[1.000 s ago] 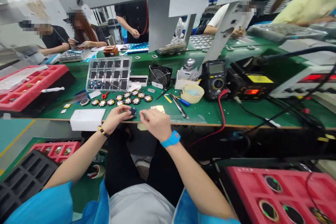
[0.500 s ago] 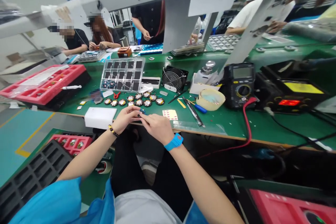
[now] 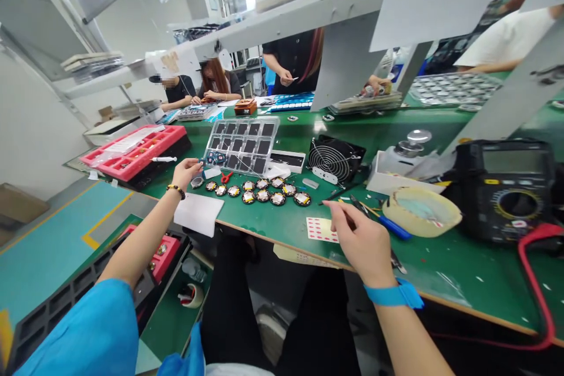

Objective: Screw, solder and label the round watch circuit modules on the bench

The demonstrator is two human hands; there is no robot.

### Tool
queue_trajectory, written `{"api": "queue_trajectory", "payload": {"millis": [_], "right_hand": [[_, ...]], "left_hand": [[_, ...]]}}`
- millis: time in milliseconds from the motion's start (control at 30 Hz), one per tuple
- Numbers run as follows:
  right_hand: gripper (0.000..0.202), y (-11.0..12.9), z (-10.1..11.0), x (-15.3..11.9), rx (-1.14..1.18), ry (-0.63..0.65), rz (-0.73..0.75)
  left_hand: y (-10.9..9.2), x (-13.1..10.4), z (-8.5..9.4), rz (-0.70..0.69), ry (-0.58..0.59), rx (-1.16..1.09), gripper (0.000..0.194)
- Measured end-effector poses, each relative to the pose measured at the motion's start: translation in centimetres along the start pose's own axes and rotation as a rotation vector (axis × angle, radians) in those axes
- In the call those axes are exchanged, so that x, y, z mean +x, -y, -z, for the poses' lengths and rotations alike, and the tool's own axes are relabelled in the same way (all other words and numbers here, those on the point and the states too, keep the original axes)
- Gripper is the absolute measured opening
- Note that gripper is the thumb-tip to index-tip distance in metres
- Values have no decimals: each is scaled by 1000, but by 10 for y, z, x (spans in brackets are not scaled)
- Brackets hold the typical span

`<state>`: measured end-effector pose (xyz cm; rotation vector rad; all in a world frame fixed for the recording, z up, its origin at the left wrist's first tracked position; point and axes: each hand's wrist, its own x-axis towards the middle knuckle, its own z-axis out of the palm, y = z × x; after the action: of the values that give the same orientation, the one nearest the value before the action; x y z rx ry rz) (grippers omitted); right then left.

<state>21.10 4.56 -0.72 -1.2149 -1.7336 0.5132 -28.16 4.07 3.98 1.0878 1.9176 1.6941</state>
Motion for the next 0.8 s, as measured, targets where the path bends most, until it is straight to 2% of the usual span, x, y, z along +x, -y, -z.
{"api": "queue_trajectory", "payload": {"millis": [100,233,333,433,533,600,700,800], "right_hand": [[51,1,0,2,24,17,-47],[49,-1,2,3,32,52,-85],[48,0,4,3,31,73,-97],[47,4,4,4,45,95,-99],[44,8,5,4,58,98,-108],[43,10,6,3,74,78,-127],[42,11,6,3,109,21,-164],[39,11,5,4,103,-10,-163]], "left_hand": [[5,30,-22,-28,27,116,23],[5,43,-45,-80,60,271,23],[4,43,-45,-122,53,359,19],[2,36,-35,-164,51,412,21],[-3,18,-21,-210,79,430,26],[-5,-2,-12,-245,115,429,29],[-6,-43,-6,-304,174,421,33],[-4,-92,-11,-425,266,429,32]]}}
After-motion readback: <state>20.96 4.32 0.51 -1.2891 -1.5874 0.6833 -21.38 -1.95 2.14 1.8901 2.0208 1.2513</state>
